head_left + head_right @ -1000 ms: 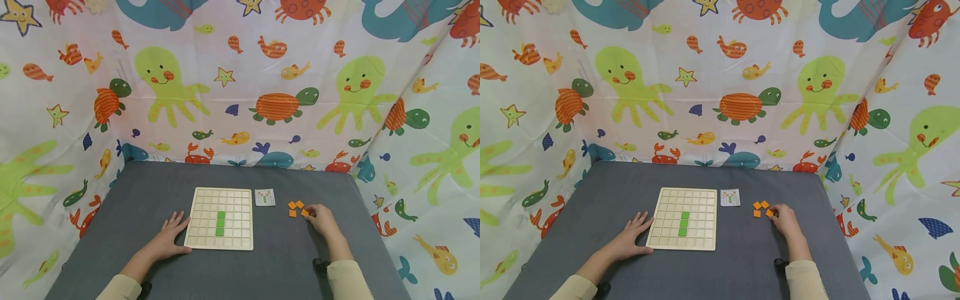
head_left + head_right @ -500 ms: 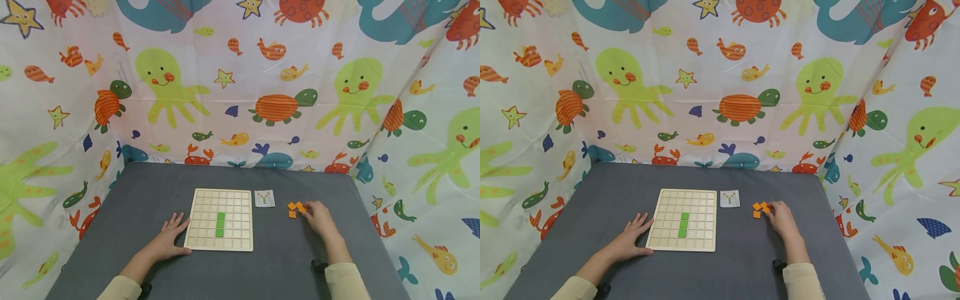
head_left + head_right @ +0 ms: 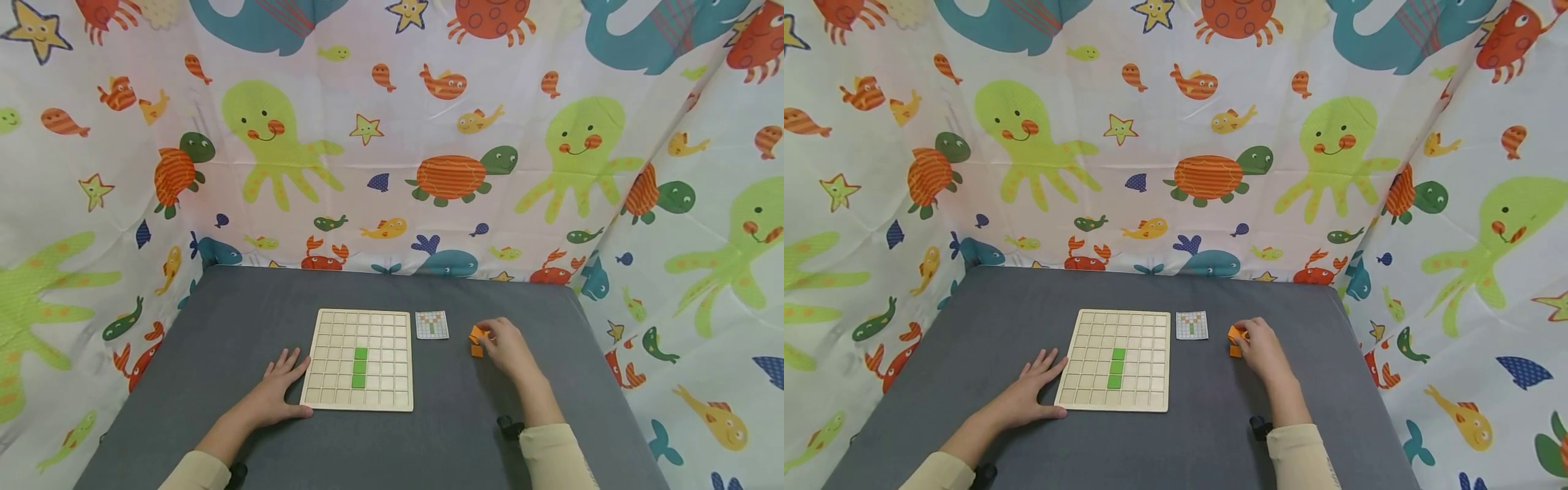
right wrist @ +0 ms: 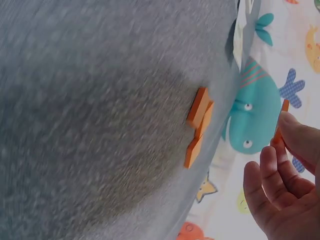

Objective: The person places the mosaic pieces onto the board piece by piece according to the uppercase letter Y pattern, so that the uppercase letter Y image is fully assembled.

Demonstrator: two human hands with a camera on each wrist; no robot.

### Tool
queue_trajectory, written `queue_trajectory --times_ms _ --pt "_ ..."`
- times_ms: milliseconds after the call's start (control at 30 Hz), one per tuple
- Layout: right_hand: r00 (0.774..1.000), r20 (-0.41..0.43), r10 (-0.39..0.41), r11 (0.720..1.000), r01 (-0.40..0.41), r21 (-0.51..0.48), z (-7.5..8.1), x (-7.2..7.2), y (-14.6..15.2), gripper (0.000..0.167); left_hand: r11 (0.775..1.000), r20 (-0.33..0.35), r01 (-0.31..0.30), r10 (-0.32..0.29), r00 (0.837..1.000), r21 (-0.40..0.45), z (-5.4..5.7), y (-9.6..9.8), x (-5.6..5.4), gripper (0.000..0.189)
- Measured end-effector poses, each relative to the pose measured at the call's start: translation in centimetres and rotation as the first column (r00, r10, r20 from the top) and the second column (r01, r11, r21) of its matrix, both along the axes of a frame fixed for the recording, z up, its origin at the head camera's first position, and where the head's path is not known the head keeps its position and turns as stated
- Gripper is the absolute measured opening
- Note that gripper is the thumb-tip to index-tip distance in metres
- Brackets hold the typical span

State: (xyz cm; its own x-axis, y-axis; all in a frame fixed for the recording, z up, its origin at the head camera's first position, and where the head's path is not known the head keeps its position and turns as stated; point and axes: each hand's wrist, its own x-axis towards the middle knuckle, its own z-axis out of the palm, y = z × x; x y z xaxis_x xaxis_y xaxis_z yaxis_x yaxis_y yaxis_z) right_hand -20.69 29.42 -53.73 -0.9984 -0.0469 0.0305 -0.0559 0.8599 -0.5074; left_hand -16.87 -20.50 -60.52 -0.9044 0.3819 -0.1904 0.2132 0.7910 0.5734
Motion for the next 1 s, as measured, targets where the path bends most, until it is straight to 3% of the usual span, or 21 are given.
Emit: queue_trajectory --times_ms 633,1000 --pt "0.994 -0.048 0.097 0.995 -0.098 -0.024 -0.1 -0.7 -5.0 0.025 1.0 0.001 -0.001 0.001 1.0 -0.029 0.2 -0.1 -0.1 0.116" --pt "0.991 -0.057 0.119 0.993 -0.12 -0.005 0.4 -1.2 -7.8 0.027 1.0 0.014 0.003 -0.003 1.0 0.002 0.5 -0.1 0.2 0.114"
